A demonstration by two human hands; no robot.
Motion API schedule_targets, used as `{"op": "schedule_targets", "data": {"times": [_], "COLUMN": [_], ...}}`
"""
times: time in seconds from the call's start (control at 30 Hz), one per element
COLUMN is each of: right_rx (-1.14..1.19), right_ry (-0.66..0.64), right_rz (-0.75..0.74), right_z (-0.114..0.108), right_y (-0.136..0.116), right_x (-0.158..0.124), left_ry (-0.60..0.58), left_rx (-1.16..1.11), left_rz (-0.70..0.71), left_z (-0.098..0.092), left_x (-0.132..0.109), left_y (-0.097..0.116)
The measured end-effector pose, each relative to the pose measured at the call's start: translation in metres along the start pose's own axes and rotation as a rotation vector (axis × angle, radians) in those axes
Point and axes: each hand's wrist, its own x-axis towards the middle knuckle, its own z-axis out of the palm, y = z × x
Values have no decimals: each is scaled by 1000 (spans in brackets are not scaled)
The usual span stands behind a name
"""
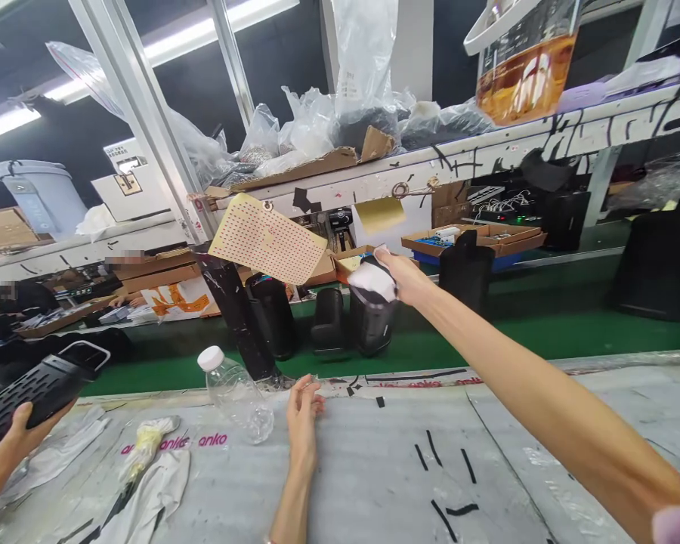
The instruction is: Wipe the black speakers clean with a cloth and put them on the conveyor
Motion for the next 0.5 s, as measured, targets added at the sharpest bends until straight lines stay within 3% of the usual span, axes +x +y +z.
{"op": "schedule_targets", "data": {"times": [0.2, 0.3, 0.43, 0.5], "right_rx": [198, 166, -6, -170], "right_ry": [16, 92, 417, 542], "right_rz": [-124, -192, -225, -328], "right_z": [-106, -150, -185, -198], "right_y": [-21, -14, 14, 29], "right_x": [-105, -141, -161, -158], "left_ry": [-323, -448, -348, -279], "left_rx": [-277, -348, -193, -67], "left_rz": [-175, -211, -271, -132], "left_z": [35, 57, 76, 77], "left_x": [-38, -59, -77, -80], "left_y": [27, 52, 92, 108]}}
